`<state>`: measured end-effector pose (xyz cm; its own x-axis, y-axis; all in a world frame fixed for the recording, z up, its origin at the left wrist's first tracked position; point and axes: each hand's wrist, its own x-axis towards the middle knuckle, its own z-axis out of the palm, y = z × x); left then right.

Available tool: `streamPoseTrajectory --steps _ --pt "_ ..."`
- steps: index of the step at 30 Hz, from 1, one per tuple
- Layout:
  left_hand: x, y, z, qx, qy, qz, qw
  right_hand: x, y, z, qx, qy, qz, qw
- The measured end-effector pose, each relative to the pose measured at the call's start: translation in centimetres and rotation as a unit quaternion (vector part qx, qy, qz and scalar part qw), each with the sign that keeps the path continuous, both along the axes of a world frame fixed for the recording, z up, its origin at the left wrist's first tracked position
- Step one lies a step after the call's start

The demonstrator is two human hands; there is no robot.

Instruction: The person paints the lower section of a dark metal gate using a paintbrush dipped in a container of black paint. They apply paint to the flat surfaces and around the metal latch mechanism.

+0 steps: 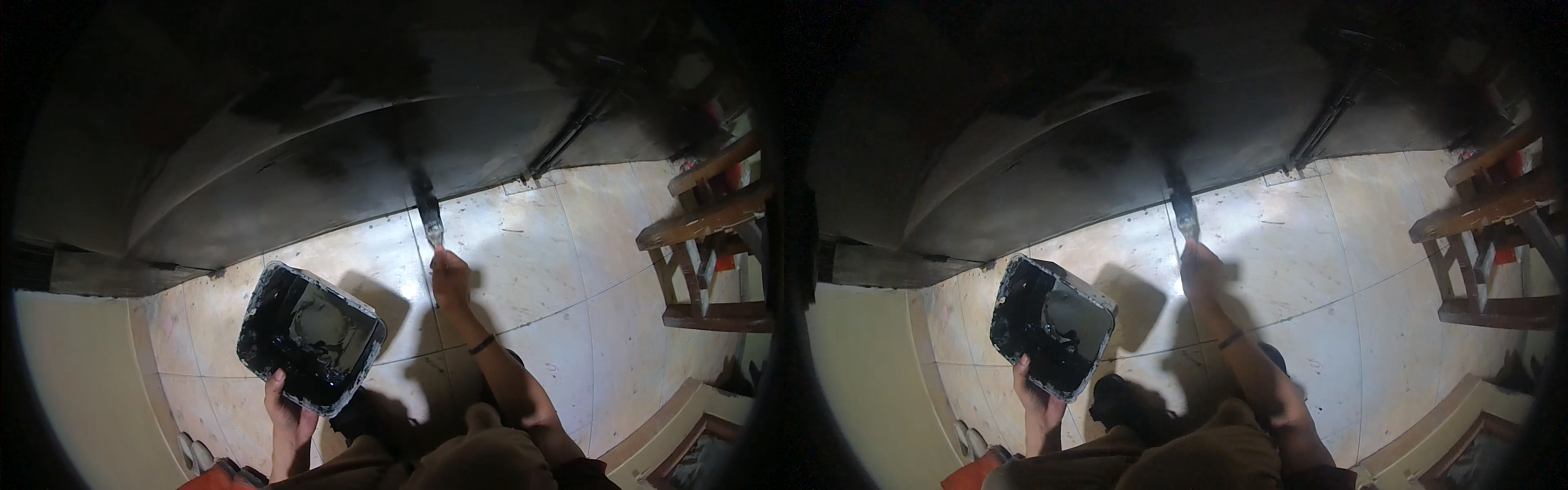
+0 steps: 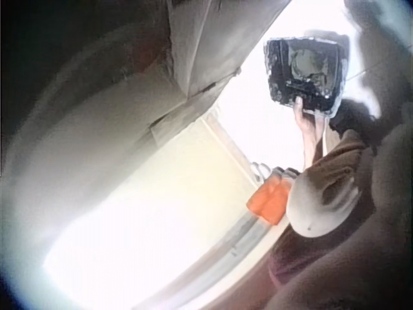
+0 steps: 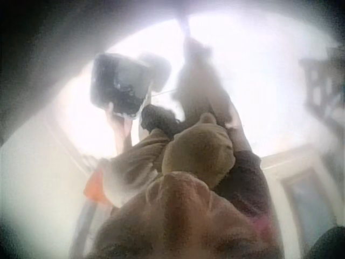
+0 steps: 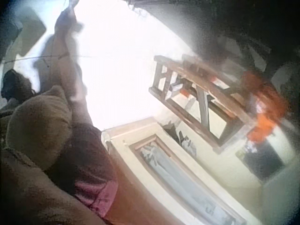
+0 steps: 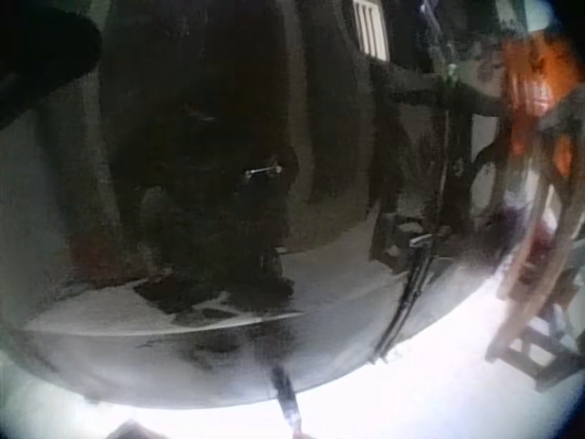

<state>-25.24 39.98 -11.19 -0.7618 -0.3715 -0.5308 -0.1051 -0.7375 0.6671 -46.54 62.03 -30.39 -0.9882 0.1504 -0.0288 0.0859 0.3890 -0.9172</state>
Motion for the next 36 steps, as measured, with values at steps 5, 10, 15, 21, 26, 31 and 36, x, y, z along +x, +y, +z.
streamPoseTrajectory --steps 5,10,15,21,26,31,36 --pt "-0.2 -0.2 -0.2 -0.023 -0.020 0.035 0.999 -0.9 -1.7 4.3 -0.044 -0.057 0.037 0.997" --pt "-0.2 0.1 -0.5 -0.049 -0.025 0.059 0.997 -1.0 -1.9 15.9 -0.119 0.119 0.063 0.984" --pt "-0.7 0.3 -0.5 -0.040 -0.025 0.055 0.997 -3.2 -1.7 2.5 0.017 0.106 0.020 0.994" --pt "-0.4 0.3 -0.6 -0.040 -0.037 0.066 0.996 -1.2 -2.4 -2.8 0.019 -0.034 0.047 0.998" --pt "0.0 0.1 -0.8 -0.048 -0.042 0.071 0.995 -2.0 -4.1 9.1 -0.146 -0.048 0.082 0.985" --pt "-0.9 0.8 -0.5 -0.056 -0.035 0.077 0.995 -2.5 -3.8 5.8 -0.021 0.089 0.058 0.994" --pt "-0.3 0.2 -0.8 -0.037 -0.021 0.071 0.997 -1.1 -3.0 -1.7 0.064 -0.107 0.088 0.988"
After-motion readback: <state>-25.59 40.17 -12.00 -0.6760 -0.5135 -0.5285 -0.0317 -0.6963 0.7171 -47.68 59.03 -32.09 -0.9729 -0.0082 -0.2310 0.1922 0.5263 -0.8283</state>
